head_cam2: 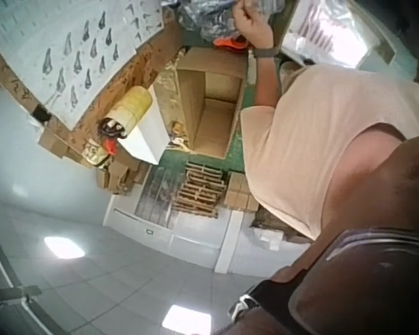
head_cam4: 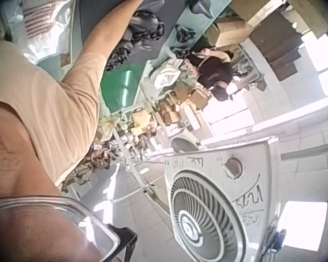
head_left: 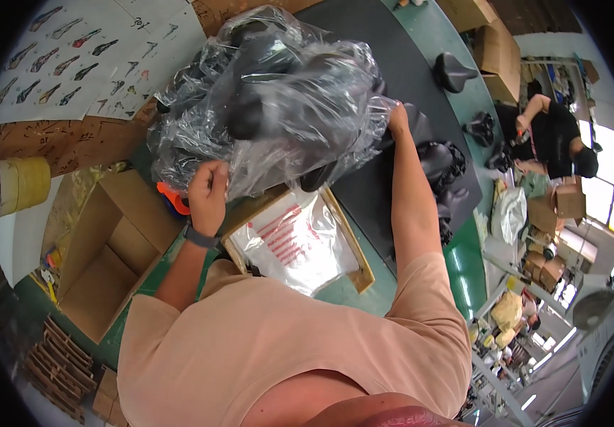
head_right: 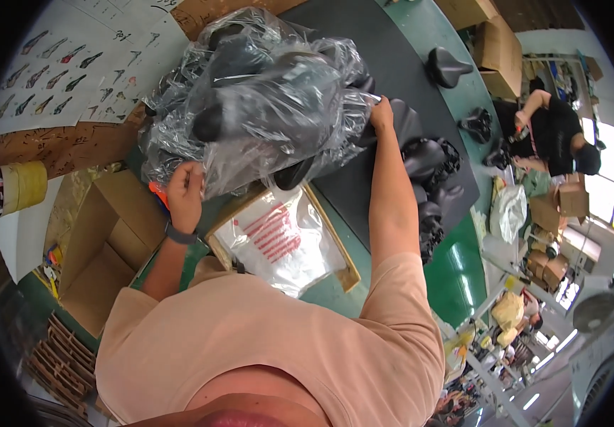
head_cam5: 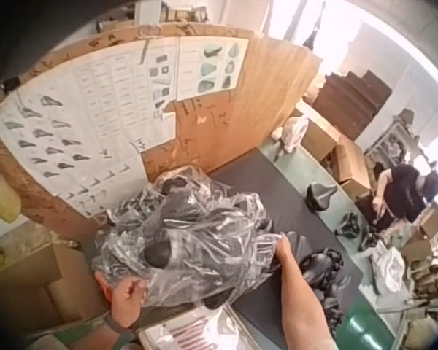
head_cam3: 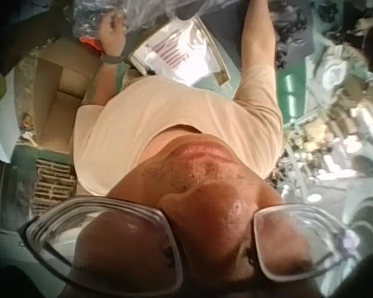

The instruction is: Packing bicycle saddles into individual plastic bags at a manufacturing workstation.

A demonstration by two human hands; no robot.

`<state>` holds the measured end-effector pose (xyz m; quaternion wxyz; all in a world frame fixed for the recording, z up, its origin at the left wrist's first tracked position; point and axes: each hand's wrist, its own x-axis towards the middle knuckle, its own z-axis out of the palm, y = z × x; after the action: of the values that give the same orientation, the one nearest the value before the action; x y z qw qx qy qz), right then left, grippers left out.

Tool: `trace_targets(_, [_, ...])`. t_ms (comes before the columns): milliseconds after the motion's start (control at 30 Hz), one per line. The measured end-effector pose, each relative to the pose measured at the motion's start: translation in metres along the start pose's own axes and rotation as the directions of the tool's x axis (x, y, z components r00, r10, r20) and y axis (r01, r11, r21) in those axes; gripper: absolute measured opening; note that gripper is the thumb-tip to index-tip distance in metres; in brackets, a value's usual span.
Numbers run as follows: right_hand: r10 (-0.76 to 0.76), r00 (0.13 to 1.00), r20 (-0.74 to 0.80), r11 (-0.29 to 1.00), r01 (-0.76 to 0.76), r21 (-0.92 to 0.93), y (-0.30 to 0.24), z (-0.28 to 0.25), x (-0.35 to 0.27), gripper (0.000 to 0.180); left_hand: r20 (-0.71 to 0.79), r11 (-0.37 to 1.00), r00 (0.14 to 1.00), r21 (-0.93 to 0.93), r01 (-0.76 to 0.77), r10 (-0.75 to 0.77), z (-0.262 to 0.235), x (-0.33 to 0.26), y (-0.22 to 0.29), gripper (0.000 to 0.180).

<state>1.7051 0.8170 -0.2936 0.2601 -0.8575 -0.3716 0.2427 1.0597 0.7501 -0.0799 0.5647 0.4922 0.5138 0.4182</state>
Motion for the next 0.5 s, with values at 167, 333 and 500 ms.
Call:
trace_targets(167, [0.111,0.936,0.335,0.984,-0.150,0.092,-0.002,0.064,0.048,0.059,-0.020,0.989,0.996,0.121,0.088,-0.087,-0.010,-0.023,-0.037,0.010])
trace_targets(333, [0.223,0.691,0.688,0.760,-0.565,0.321,-0.029,0.041,0.027,0.070,0.125,0.980,0.972,0.052,0.193,-0.199,0.010,-0.017,-0.049,0.012])
trace_targets(500, [0.220,0.965,0.141,0.731,-0.259,0.631,-0.085,-0.024,-0.053,0.118,0.179,0.948,0.984,0.314,-0.057,0.000,0.030,-0.008,-0.042,0.008])
